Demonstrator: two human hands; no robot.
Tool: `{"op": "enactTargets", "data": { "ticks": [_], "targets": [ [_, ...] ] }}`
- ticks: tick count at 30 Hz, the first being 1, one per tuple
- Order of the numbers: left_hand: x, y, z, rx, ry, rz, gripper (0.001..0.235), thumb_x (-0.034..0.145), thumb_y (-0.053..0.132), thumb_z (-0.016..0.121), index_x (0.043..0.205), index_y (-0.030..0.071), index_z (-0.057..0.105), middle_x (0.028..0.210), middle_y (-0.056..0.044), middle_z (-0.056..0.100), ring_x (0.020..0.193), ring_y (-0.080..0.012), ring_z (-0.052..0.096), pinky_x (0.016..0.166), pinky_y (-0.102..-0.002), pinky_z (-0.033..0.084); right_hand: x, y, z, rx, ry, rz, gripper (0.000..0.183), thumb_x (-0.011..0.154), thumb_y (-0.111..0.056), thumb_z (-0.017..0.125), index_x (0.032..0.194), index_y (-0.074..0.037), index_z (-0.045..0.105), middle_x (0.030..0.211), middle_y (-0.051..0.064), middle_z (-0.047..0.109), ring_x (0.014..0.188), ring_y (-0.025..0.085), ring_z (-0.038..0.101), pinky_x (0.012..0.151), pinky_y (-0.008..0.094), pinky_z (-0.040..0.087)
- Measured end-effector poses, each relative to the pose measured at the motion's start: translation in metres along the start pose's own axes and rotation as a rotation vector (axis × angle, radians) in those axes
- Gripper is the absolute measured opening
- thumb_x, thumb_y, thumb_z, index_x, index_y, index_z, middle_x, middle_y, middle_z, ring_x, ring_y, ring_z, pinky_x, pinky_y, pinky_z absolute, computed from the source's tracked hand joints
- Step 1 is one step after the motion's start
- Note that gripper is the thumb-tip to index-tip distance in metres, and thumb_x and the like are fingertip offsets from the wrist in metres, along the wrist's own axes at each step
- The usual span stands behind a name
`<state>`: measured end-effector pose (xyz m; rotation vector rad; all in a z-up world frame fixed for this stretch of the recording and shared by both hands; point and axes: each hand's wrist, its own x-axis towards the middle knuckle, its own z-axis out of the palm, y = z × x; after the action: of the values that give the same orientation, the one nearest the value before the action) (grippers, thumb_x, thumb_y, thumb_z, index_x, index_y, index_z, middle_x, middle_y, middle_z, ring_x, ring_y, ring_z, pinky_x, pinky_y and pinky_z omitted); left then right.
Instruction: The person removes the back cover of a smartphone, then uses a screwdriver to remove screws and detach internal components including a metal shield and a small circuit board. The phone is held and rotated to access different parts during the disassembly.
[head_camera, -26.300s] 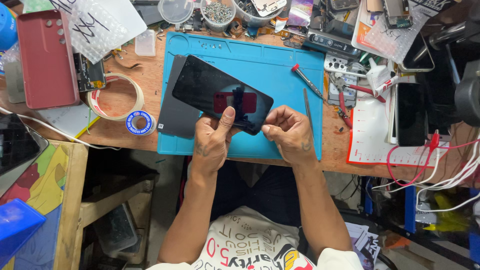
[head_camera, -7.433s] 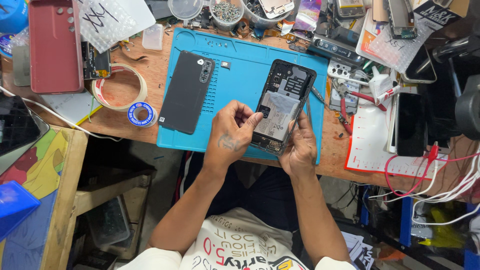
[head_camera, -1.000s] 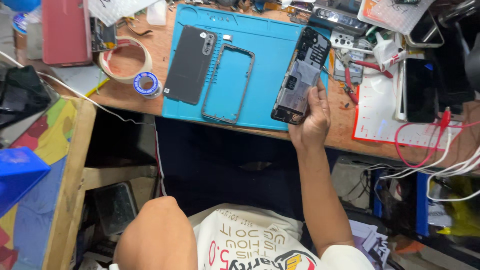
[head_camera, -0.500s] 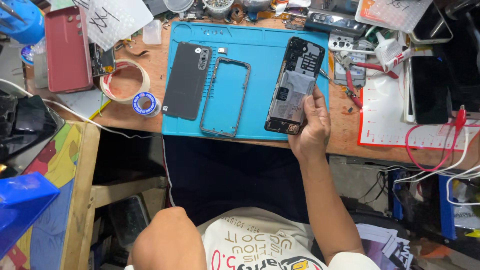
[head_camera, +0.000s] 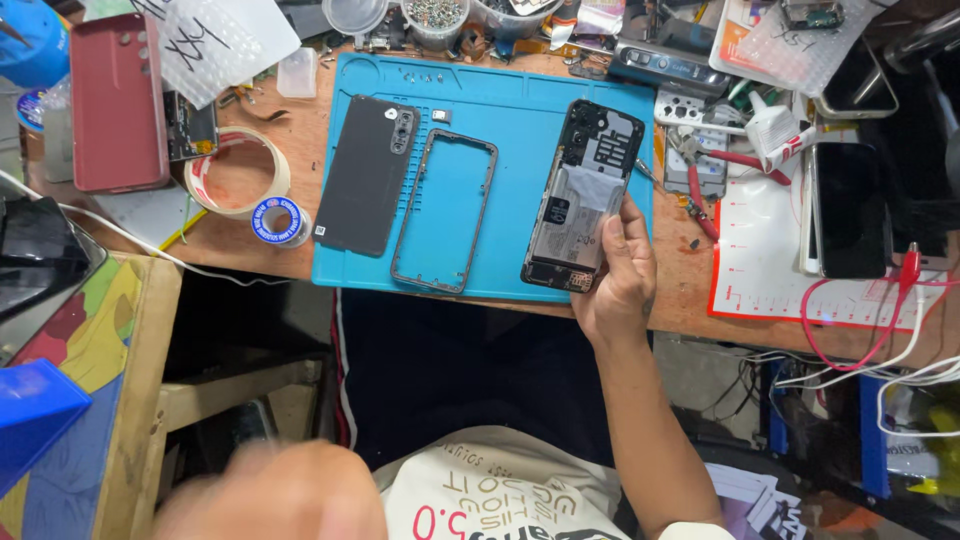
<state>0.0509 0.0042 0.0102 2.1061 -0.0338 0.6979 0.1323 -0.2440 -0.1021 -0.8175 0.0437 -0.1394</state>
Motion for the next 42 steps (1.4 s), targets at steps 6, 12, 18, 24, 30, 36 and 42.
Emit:
{"op": "enactTargets", "data": {
  "ticks": [6,12,18,24,30,36,42],
  "targets": [
    [0.041,-0.028,0.047,0.014,-0.267,0.183,0.029,0.081,0.020,0.087,0.105,0.011,0.075,0.126,-0.012,0.064,0.122,-0.0309,0.060,0.103,-0.044,0.046,0.012,-0.003,0.005,-0.021,0.029,0.057,0.037,0.110,-0.011,0.051,0.145,0.001,0.046,0.132,0.012,0.064,0.119,0.019,0.065,0.106,0.035,0.055],
    [0.033,-0.061,0.059,0.023,-0.517,0.194,0.039,0.074,0.029,0.086,0.104,0.009,0.073,0.123,-0.013,0.061,0.123,-0.0317,0.052,0.107,-0.046,0.035,0.020,-0.010,-0.001,-0.109,0.039,0.084,0.036,0.110,-0.011,0.050,0.144,0.000,0.048,0.130,0.011,0.065,0.117,0.018,0.066,0.103,0.034,0.055],
    [0.028,-0.065,0.067,0.027,-0.487,0.159,0.025,0.081,0.028,0.083,0.097,0.010,0.075,0.116,-0.010,0.063,0.119,-0.0277,0.054,0.106,-0.044,0.033,0.016,-0.014,0.002,-0.139,0.059,0.066,0.039,0.109,-0.013,0.050,0.145,0.001,0.047,0.128,0.011,0.066,0.115,0.017,0.067,0.101,0.033,0.057],
    [0.026,-0.066,0.068,0.039,-0.487,0.138,0.026,0.082,0.030,0.083,0.097,0.009,0.075,0.113,-0.009,0.064,0.118,-0.0254,0.055,0.105,-0.043,0.033,0.010,-0.014,0.001,-0.130,0.013,0.040,0.038,0.111,-0.012,0.051,0.145,0.003,0.045,0.128,0.013,0.065,0.113,0.018,0.069,0.099,0.034,0.059],
    [0.026,-0.058,0.068,0.060,-0.463,0.141,0.030,0.082,0.030,0.083,0.101,0.009,0.074,0.115,-0.010,0.063,0.118,-0.0269,0.054,0.104,-0.045,0.032,0.009,-0.011,0.000,-0.177,0.019,0.066,0.046,0.106,-0.005,0.054,0.148,0.006,0.040,0.129,0.018,0.065,0.115,0.020,0.068,0.101,0.035,0.058],
    [0.022,-0.025,0.084,-0.186,-0.393,-0.046,0.040,0.093,0.019,0.072,0.130,0.005,0.063,0.129,-0.015,0.062,0.121,-0.0296,0.060,0.104,-0.040,0.050,0.009,-0.013,0.002,-0.240,0.019,0.099,0.052,0.101,0.000,0.055,0.149,0.005,0.037,0.131,0.018,0.064,0.118,0.020,0.066,0.105,0.035,0.055],
    [0.018,-0.005,0.130,-0.555,-0.379,-0.356,0.058,0.099,0.017,0.063,0.148,-0.006,0.042,0.133,-0.021,0.059,0.125,-0.0290,0.061,0.103,-0.039,0.054,0.009,-0.017,-0.009,-0.090,-0.003,0.124,0.049,0.100,0.000,0.055,0.146,0.006,0.041,0.128,0.018,0.064,0.114,0.023,0.068,0.103,0.038,0.056]
  ]
}}
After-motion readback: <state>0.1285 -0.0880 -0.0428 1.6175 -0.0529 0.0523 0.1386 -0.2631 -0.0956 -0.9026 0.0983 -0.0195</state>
